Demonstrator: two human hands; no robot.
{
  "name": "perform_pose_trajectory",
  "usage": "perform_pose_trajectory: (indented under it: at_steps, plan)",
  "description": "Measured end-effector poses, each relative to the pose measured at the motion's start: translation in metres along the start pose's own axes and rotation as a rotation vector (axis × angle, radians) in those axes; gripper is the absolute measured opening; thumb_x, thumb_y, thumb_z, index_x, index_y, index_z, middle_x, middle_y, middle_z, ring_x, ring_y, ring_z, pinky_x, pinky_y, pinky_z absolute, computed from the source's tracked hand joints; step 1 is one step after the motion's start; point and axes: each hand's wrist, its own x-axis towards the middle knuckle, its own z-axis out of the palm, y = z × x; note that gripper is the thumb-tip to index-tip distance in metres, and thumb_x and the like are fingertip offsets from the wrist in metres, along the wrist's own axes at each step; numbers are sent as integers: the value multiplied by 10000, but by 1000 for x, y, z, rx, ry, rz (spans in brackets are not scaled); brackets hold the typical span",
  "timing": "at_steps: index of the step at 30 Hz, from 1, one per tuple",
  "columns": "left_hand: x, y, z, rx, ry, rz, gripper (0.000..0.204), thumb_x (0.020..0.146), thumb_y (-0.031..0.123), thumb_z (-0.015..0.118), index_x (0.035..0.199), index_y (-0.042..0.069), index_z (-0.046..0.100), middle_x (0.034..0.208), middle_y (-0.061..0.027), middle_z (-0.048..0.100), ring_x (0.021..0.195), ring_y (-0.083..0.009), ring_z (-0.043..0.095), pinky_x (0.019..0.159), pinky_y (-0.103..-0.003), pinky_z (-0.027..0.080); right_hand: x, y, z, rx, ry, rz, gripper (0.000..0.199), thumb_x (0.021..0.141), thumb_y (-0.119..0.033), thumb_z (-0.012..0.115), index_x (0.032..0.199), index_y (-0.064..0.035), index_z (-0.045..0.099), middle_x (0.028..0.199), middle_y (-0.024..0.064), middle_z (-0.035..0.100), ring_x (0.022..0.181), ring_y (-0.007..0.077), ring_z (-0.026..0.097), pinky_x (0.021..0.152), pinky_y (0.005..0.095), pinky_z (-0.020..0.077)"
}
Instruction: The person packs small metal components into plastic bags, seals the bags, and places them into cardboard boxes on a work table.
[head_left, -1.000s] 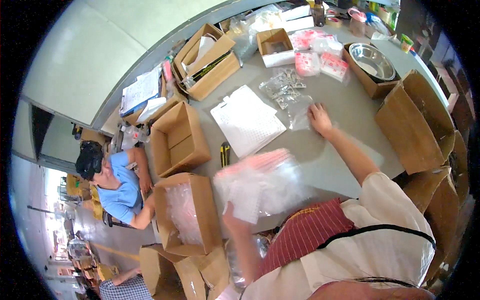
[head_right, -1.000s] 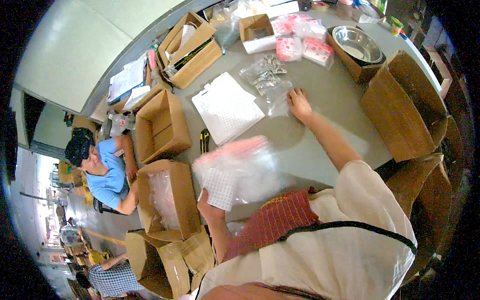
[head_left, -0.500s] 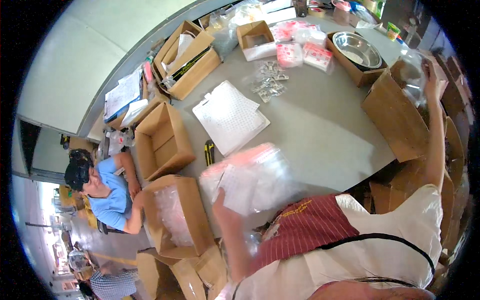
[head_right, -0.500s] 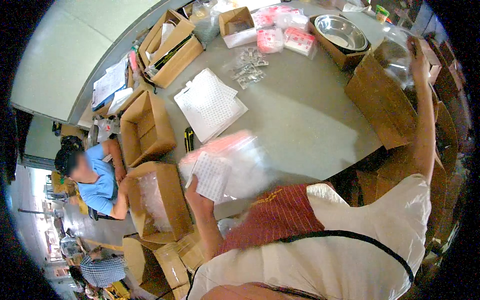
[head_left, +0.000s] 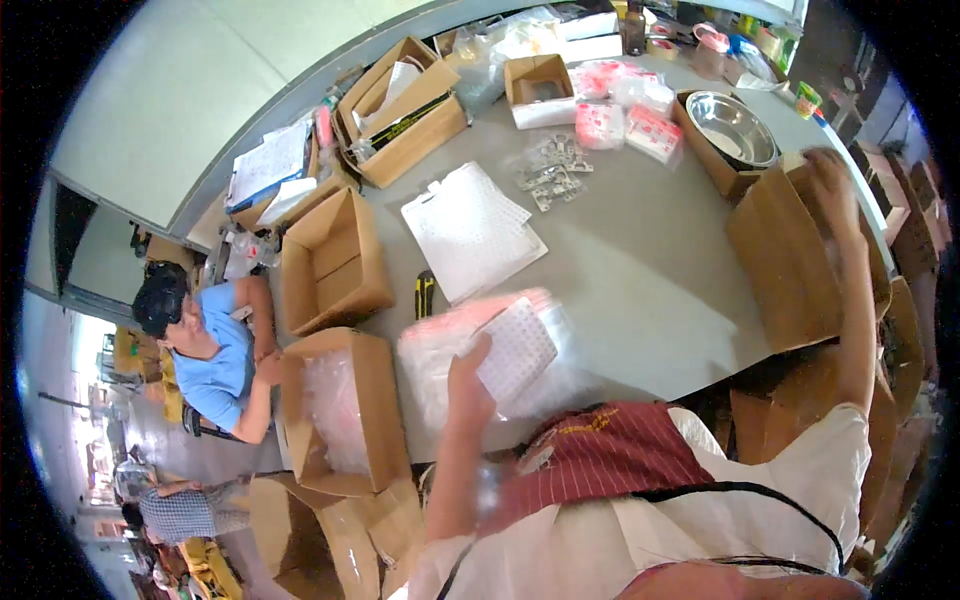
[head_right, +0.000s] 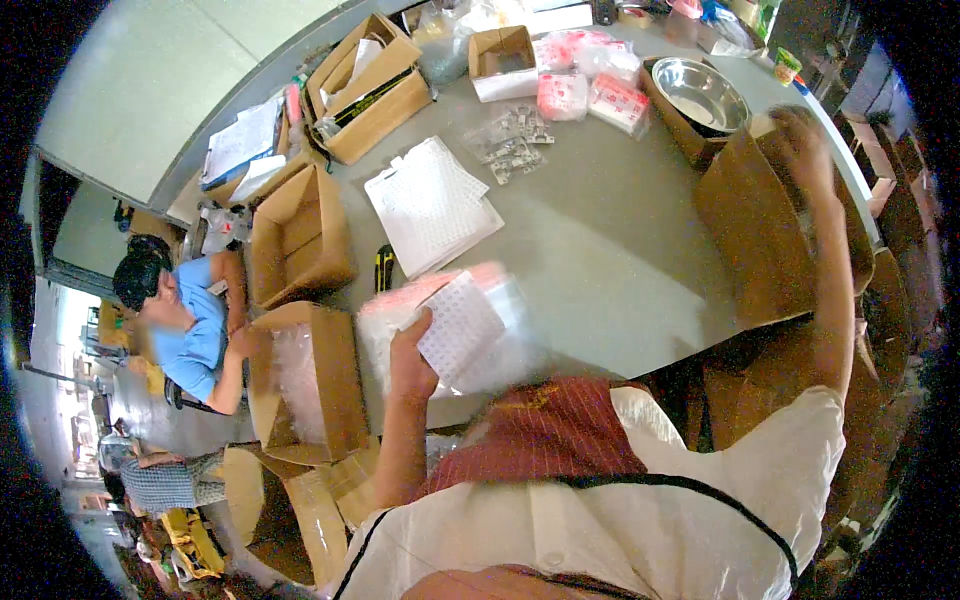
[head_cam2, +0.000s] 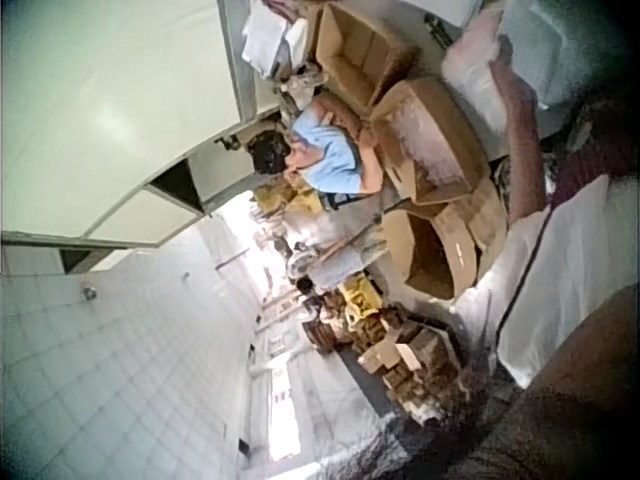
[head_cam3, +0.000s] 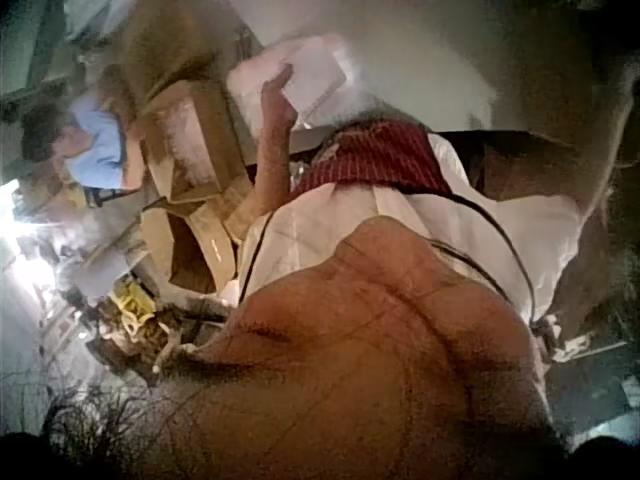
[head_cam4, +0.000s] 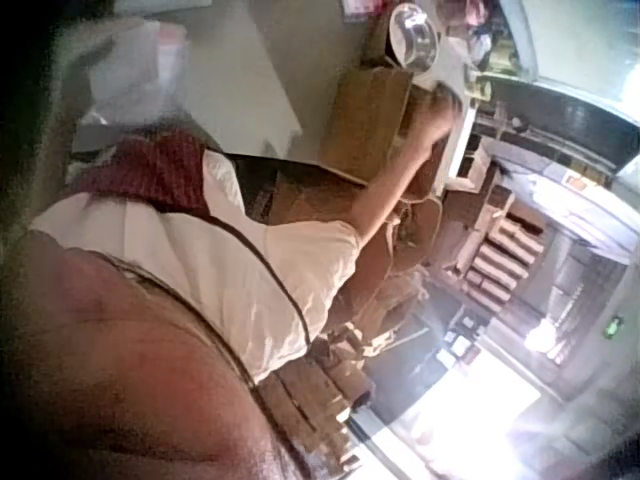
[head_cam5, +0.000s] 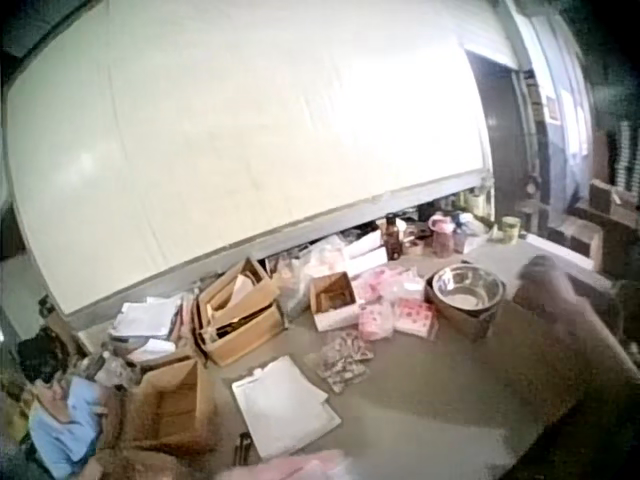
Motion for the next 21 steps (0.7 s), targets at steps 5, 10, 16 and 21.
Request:
perform_pose_trajectory:
  at_steps: [5,10,16,21]
  plan:
    - [-12,-6,17,12,-23,4,411,923,157,601,1247,-83,519,1158,-184,627,1009,-315,652,877,-436,552,27,-125,75,65,-404,-450,383,821,-274,697,1164,-110,650,1217,153,606,1186,372,528,1084,475,356]
    - [-43,-1,26,71,91,108,424,926,142,582,1285,-68,496,1218,-196,599,1087,-359,614,944,-476,516,-10,-154,110,-396,-1007,-746,403,782,-374,697,1141,-196,655,1104,70,653,1151,266,564,1155,543,225]
    - [-71,-10,-35,-70,273,108,440,956,199,546,1306,-62,491,1272,-206,578,1133,-365,594,974,-492,494,-87,-98,97,-407,-1354,-384,398,806,-295,643,1190,-190,668,1167,87,650,1175,278,571,1166,533,207]
    - [-61,-33,-101,-127,242,184,472,962,230,550,1330,-58,483,1303,-214,565,1198,-368,557,1018,-502,460,-139,-42,110,-584,-1593,-623,474,826,-397,639,1244,-173,631,1209,121,629,1220,300,535,1046,496,378]
